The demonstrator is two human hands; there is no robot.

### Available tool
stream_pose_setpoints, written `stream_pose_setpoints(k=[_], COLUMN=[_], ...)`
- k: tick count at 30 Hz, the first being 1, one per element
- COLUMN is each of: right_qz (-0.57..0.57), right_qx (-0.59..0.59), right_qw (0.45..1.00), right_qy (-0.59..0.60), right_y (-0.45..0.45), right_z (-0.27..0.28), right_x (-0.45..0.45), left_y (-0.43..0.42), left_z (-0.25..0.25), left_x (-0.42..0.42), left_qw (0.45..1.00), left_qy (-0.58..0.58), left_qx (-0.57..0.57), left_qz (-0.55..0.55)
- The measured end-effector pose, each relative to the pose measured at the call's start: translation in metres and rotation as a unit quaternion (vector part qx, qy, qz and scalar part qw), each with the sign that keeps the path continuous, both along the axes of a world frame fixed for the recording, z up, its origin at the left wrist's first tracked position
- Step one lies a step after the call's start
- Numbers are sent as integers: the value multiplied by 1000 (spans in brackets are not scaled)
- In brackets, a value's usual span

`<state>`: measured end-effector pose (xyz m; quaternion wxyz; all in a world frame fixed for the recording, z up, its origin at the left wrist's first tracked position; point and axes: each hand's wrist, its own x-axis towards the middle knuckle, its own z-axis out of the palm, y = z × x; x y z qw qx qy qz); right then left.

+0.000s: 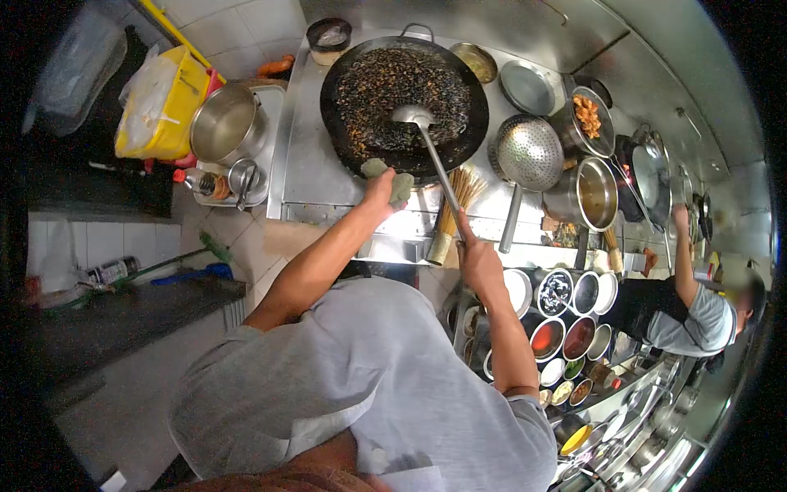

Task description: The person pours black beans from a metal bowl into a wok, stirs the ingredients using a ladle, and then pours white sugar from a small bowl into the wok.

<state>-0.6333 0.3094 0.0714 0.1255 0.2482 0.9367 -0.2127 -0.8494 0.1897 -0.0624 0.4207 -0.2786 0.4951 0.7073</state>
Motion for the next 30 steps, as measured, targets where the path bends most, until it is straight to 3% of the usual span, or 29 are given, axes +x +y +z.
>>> stream_pose_setpoints(k=[1, 5, 7, 12, 15, 16, 19, 21, 22, 24, 29, 30], right_qz=[11, -98, -144, -176, -122, -162, -268, -309, -311, -329, -314, -294], right_qx=[-52, -155, -159, -187, -50, -159, -475, -552, -551, -680, -650, -587], right_qw=[993, 981, 973, 951, 966, 954, 825, 764, 764, 648, 687, 750], right_qy=[107, 62, 82, 171, 221, 198, 144, 125, 126, 93, 87, 86], right_y=[15, 12, 13, 41, 62, 58, 11, -3, -1, 8, -7, -15], right_z=[-11, 59, 61, 1, -63, -66, -38, -26, -19, -5, 33, 44], right_x=[10, 5, 4, -40, -65, -70, -76, -73, -69, -56, -31, -28], left_y=[-1, -4, -3, -5, -7, -6, -7, -4, -2, -3, -6, -6], left_z=[1, 1, 10, 7, 11, 11, 3, -7, -13, -10, 7, 10], left_x=[-2, -3, 0, 0, -2, -2, -4, -6, -8, -7, -5, -6], left_qw=[1000, 1000, 1000, 1000, 1000, 999, 999, 999, 999, 999, 998, 998], left_qy=[-3, -12, -4, 9, 16, 19, 16, 13, 8, 1, -14, -15], left_qx=[5, 3, 3, -7, -6, -4, 5, 12, 14, 15, 4, 4], left_qz=[-4, -10, -4, -5, -17, -25, -34, -37, -39, -42, -55, -55])
